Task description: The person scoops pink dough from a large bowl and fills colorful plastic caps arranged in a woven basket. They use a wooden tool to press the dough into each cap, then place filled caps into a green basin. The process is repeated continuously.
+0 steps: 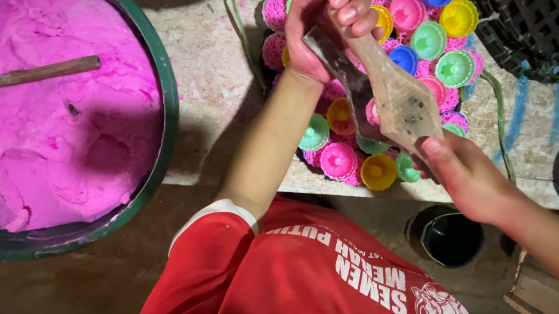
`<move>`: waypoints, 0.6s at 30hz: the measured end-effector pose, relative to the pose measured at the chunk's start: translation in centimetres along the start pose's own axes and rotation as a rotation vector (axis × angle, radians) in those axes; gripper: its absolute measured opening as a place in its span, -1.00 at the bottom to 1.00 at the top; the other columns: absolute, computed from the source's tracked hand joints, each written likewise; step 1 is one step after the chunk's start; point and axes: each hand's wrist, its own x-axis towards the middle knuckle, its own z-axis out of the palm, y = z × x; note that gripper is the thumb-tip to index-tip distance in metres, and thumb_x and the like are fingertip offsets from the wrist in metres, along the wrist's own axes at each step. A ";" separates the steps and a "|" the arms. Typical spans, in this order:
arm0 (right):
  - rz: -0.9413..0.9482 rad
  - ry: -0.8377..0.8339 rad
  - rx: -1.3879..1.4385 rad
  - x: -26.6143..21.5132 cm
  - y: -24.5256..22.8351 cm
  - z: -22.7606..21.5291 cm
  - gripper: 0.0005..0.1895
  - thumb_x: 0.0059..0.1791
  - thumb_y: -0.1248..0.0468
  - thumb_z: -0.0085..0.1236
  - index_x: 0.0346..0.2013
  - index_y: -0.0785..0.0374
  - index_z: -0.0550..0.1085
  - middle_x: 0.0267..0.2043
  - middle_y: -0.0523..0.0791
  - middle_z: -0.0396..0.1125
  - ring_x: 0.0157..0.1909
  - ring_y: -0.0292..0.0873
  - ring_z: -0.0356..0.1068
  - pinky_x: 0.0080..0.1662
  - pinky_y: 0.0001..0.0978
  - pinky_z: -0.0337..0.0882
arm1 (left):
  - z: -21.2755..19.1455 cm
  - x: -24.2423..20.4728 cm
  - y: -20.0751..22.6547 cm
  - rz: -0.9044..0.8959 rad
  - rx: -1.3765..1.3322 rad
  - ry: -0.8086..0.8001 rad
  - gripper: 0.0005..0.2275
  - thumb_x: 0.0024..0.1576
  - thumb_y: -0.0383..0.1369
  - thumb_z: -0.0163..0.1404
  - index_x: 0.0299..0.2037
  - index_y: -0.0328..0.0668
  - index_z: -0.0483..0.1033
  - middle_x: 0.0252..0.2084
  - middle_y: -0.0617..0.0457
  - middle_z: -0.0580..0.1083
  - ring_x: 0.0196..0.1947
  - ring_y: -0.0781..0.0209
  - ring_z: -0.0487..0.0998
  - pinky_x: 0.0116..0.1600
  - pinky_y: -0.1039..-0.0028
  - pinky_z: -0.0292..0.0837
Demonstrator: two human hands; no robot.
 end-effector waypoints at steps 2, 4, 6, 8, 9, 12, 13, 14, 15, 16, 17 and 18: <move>-0.066 0.003 0.037 0.5 -0.1 0.8 -0.31 0.10 -0.27 -0.38 -0.13 0.31 0.42 -0.34 -0.15 0.30 -0.30 -0.25 0.27 -0.22 -0.32 0.35 | 0.1 0.2 1.0 -0.014 0.035 -0.023 -0.75 0.31 -0.11 -0.22 -0.14 -0.06 0.38 -0.21 0.13 0.36 -0.10 0.20 0.40 0.26 0.22 0.39; -0.102 -0.018 0.080 0.8 0.0 1.6 -0.31 0.10 -0.27 -0.38 -0.10 0.30 0.42 -0.34 -0.16 0.31 -0.31 -0.26 0.27 -0.23 -0.34 0.35 | 0.2 -0.1 1.5 -0.030 0.085 -0.028 -0.75 0.30 -0.11 -0.23 -0.15 -0.06 0.39 -0.22 0.13 0.36 -0.11 0.20 0.40 0.24 0.20 0.40; -0.049 -0.067 0.140 0.8 0.0 1.9 -0.28 0.12 -0.26 -0.39 -0.16 0.34 0.46 -0.38 -0.14 0.33 -0.34 -0.23 0.29 -0.26 -0.32 0.34 | 0.3 -0.7 1.5 -0.017 0.060 0.012 -0.74 0.30 -0.11 -0.22 -0.15 -0.08 0.38 -0.22 0.13 0.36 -0.11 0.20 0.40 0.22 0.22 0.42; 0.025 -0.087 0.148 0.7 -0.2 1.6 -0.28 0.10 -0.26 -0.40 -0.18 0.33 0.47 -0.40 -0.13 0.36 -0.37 -0.23 0.34 -0.29 -0.32 0.37 | 0.3 -1.2 1.1 0.004 0.035 0.058 -0.74 0.31 -0.11 -0.22 -0.14 -0.09 0.38 -0.22 0.11 0.36 -0.10 0.19 0.39 0.18 0.28 0.42; 0.074 -0.080 0.127 0.5 -0.3 1.2 -0.29 0.07 -0.26 -0.41 -0.16 0.30 0.47 -0.41 -0.13 0.39 -0.38 -0.23 0.38 -0.30 -0.32 0.39 | 0.3 -1.4 0.7 0.018 0.020 0.085 -0.74 0.32 -0.11 -0.22 -0.14 -0.09 0.37 -0.21 0.11 0.36 -0.10 0.18 0.39 0.15 0.32 0.42; 0.107 -0.034 0.046 0.0 -0.6 -0.1 -0.31 0.06 -0.26 -0.41 -0.12 0.27 0.46 -0.39 -0.13 0.41 -0.37 -0.24 0.41 -0.28 -0.34 0.43 | 0.1 -1.0 -0.6 0.060 0.027 0.129 -0.74 0.30 -0.11 -0.22 -0.16 -0.10 0.36 -0.22 0.10 0.36 -0.11 0.17 0.39 0.10 0.34 0.41; 0.096 -0.016 0.017 0.0 -0.6 -0.4 -0.31 0.07 -0.25 -0.41 -0.11 0.26 0.45 -0.38 -0.13 0.41 -0.36 -0.24 0.41 -0.27 -0.34 0.44 | 0.0 -0.7 -0.7 0.075 0.039 0.139 -0.74 0.29 -0.11 -0.21 -0.17 -0.11 0.36 -0.22 0.10 0.36 -0.12 0.17 0.40 0.09 0.33 0.41; 0.062 0.004 -0.004 0.0 -0.7 -0.5 -0.31 0.08 -0.25 -0.40 -0.11 0.28 0.45 -0.38 -0.12 0.40 -0.35 -0.24 0.39 -0.27 -0.34 0.42 | 0.0 -0.3 -0.6 0.055 0.048 0.117 -0.74 0.28 -0.10 -0.21 -0.17 -0.10 0.36 -0.24 0.11 0.36 -0.12 0.18 0.40 0.11 0.31 0.41; 0.028 0.025 -0.026 0.1 -0.7 -0.4 -0.31 0.10 -0.25 -0.39 -0.12 0.30 0.44 -0.37 -0.11 0.38 -0.35 -0.24 0.37 -0.26 -0.34 0.41 | 0.0 0.1 -0.3 0.035 0.057 0.096 -0.74 0.27 -0.09 -0.21 -0.18 -0.09 0.36 -0.25 0.13 0.36 -0.12 0.19 0.40 0.12 0.28 0.41; -0.008 0.048 -0.046 0.3 -0.7 -0.2 -0.31 0.11 -0.25 -0.38 -0.12 0.31 0.43 -0.37 -0.11 0.37 -0.34 -0.25 0.35 -0.26 -0.34 0.40 | 0.1 0.5 0.0 0.012 0.067 0.072 -0.73 0.27 -0.08 -0.21 -0.19 -0.09 0.36 -0.26 0.14 0.36 -0.12 0.20 0.41 0.13 0.26 0.42; -0.044 0.044 -0.019 0.4 -0.7 0.0 -0.31 0.11 -0.25 -0.38 -0.11 0.31 0.43 -0.37 -0.11 0.36 -0.35 -0.25 0.35 -0.27 -0.34 0.40 | 0.2 0.8 0.4 0.002 0.083 0.061 -0.72 0.28 -0.08 -0.21 -0.18 -0.09 0.36 -0.25 0.14 0.36 -0.12 0.20 0.41 0.09 0.28 0.41; -0.083 0.038 0.010 0.7 -0.7 0.5 -0.31 0.12 -0.25 -0.38 -0.10 0.32 0.42 -0.38 -0.10 0.35 -0.35 -0.25 0.34 -0.27 -0.35 0.39 | 0.4 0.8 0.9 -0.008 0.101 0.051 -0.72 0.29 -0.07 -0.22 -0.18 -0.10 0.36 -0.25 0.13 0.36 -0.11 0.20 0.41 0.06 0.31 0.41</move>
